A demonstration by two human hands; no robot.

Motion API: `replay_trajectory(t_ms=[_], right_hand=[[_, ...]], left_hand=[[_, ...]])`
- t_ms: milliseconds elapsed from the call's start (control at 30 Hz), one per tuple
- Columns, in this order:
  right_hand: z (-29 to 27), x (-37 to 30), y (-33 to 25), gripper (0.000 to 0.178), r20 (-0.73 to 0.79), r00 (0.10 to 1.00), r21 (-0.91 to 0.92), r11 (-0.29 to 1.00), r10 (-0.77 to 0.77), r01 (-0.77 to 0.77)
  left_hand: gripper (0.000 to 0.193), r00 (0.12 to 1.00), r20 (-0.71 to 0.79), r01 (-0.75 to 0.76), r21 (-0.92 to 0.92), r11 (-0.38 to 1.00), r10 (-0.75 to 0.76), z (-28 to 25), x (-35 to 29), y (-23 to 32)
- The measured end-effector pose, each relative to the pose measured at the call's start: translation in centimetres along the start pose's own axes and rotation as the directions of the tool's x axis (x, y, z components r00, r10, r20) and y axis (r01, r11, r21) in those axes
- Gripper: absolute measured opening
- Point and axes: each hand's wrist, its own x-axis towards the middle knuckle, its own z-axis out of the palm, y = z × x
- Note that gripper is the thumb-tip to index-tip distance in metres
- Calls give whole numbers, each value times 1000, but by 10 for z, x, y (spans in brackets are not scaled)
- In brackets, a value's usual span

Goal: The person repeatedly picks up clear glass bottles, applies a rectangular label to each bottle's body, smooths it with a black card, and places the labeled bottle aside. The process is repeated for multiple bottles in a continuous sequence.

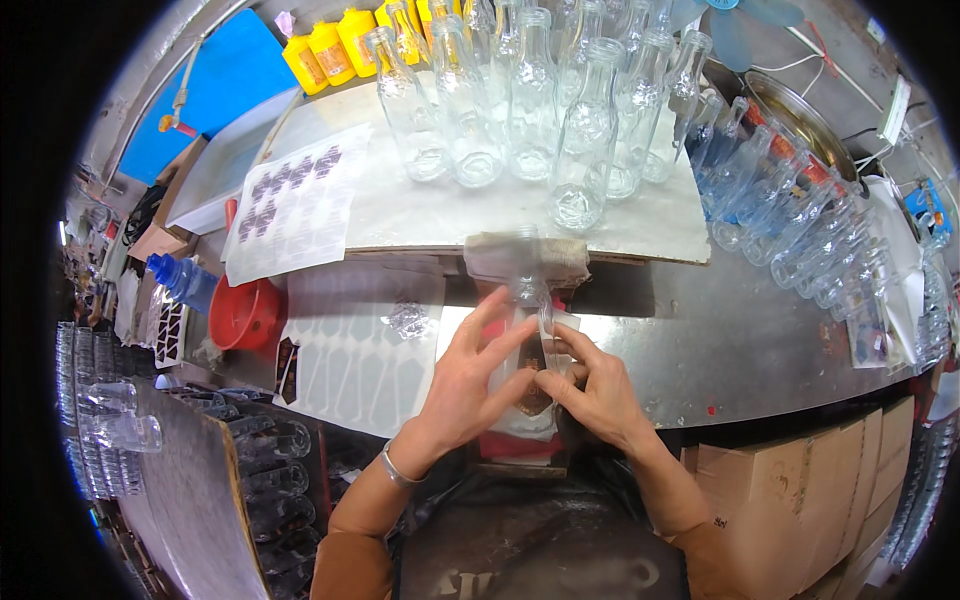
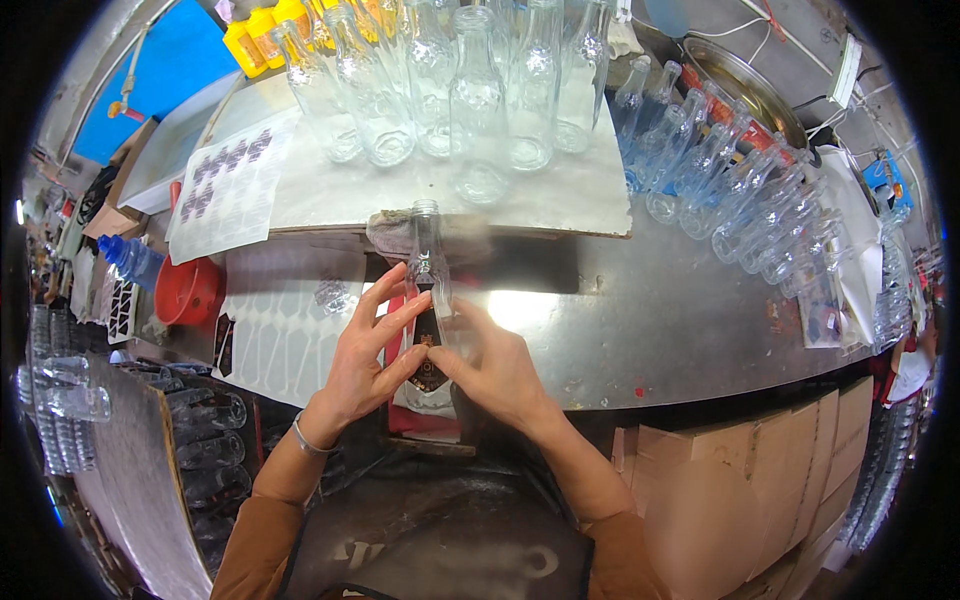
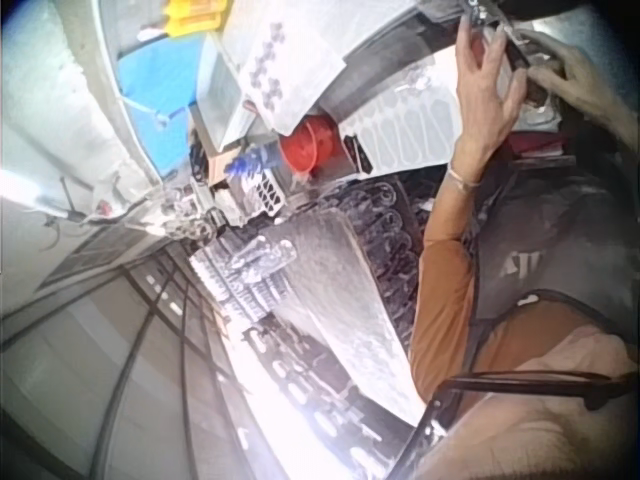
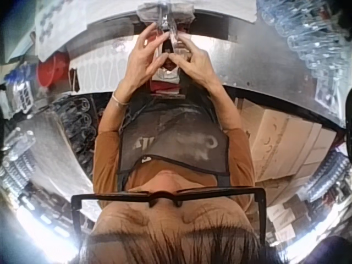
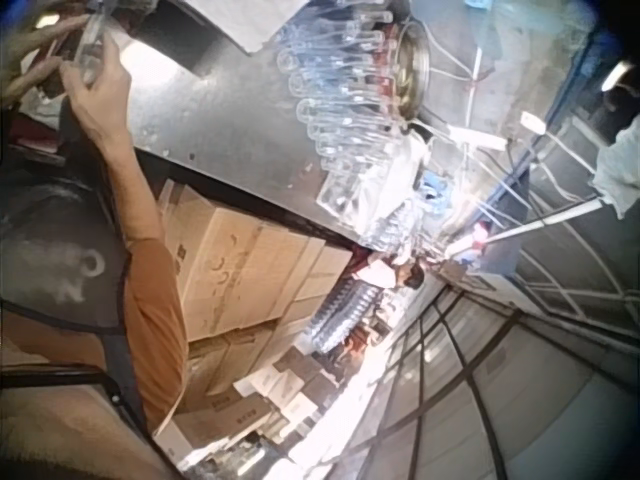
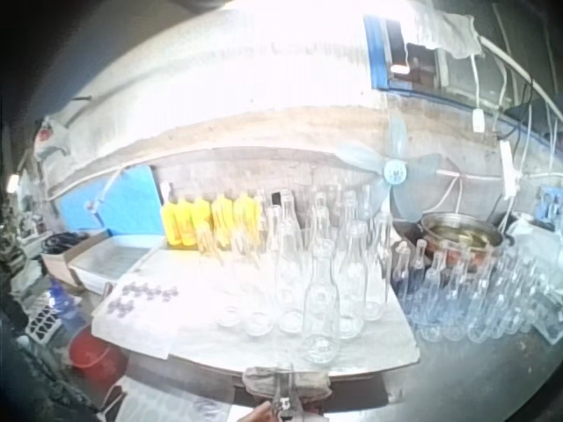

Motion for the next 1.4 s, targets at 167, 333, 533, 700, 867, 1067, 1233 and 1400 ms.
replay_trajectory(t_ms=[167,333,533,700,867,1067,1233,1400], right_hand=[[2,2,9,63,-21,999,46,999,-24,25],[1,3,11,62,-17,999,47,998,-30,30],[3,0,23,66,-51,997,141,988,-59,66],[-7,-20,10,70,47,998,-35,999,-36,38],[-10,-28,14,64,24,999,79,997,24,-26],[-2,-19,14,59,-9,999,102,994,49,-48],[-2,-16,12,54,52,996,70,995,70,-73],[-1,-15,19,54,58,996,169,983,60,-70]], left_hand=[[57,1000,0,3,8,1000,-3,1,4,1],[56,1000,-5,2,11,1000,-2,1,4,0],[66,992,-51,104,-192,976,-115,5,-2,5],[93,964,40,257,-395,882,-263,14,-29,8],[85,914,117,377,-597,708,-387,15,-38,12],[66,894,118,364,-755,545,-433,21,-34,5],[65,879,135,387,-764,517,-458,24,-34,5],[66,878,133,397,-739,544,-460,25,-33,7]])
